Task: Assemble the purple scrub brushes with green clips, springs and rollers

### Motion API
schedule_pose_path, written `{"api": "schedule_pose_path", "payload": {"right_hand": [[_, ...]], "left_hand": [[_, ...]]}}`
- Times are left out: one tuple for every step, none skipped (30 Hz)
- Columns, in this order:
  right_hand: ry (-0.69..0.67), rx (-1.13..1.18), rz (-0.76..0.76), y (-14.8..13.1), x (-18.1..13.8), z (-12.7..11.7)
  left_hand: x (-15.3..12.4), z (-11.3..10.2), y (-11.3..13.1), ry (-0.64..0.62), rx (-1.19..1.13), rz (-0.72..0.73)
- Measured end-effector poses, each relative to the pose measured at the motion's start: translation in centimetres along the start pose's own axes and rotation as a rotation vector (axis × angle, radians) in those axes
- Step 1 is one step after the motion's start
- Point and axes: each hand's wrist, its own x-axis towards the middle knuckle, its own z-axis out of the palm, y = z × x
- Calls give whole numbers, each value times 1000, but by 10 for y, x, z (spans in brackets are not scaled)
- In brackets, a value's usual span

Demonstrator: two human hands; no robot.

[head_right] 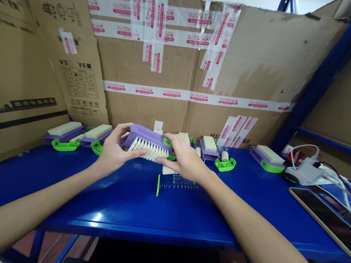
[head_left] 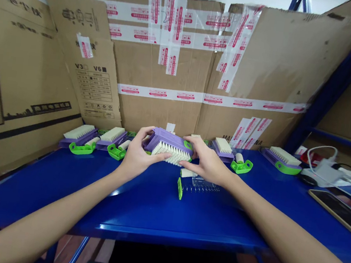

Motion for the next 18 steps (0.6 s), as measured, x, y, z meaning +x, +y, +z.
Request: {"api": "schedule_pose_path", "payload": {"right_hand": [[-5, -5, 4, 0, 0, 0], [-11, -13, 9, 0, 0, 0], [-18, -22, 14, -1, 1, 0], [-21, -29, 14, -1, 1, 0], [-20, -34, 11, -1, 1, 0], [-20, -36, 4, -1, 1, 0], [-19, -38, -6, -1, 1, 0], [-22, -42, -16, -1, 1, 1], [-28, -47, -27, -1, 1, 2], [-36, -53, -38, -1, 1, 2], [-46, -57, -46, -1, 1, 3], [-53, -58, -53, -2, 2, 3], [-60, -56, -56, -2, 2, 4], [-65, -53, -56, -3, 2, 4], [-68, -51, -55, -4, 2, 4], [-68, -52, -53, -5, 2, 4], [-69, -55, -51, -5, 2, 4], [-70, -59, -48, -6, 2, 4]], "left_hand": [[0, 0, -1, 3, -1, 2], [1, -1, -1, 5, 0, 1], [1, -1, -2, 7, 3, 2], [2, -2, -3, 9, 6, 8], [2, -2, -4, 10, 12, 16], [2, -2, -5, 11, 20, 26], [2, -2, -6, 10, 25, 35], [2, -3, -6, 7, 28, 41], [1, -3, -5, 3, 29, 46], [1, -3, -4, 0, 29, 49], [1, -2, -3, 0, 29, 51], [0, -2, -2, 3, 28, 51], [0, -2, 0, 6, 25, 48], [-1, -2, 1, 11, 18, 42], [-1, -2, 2, 15, 10, 36], [-2, -1, 2, 14, 3, 29], [-2, -1, 2, 11, 0, 26], [-1, -1, 1, 12, 2, 33]]}}
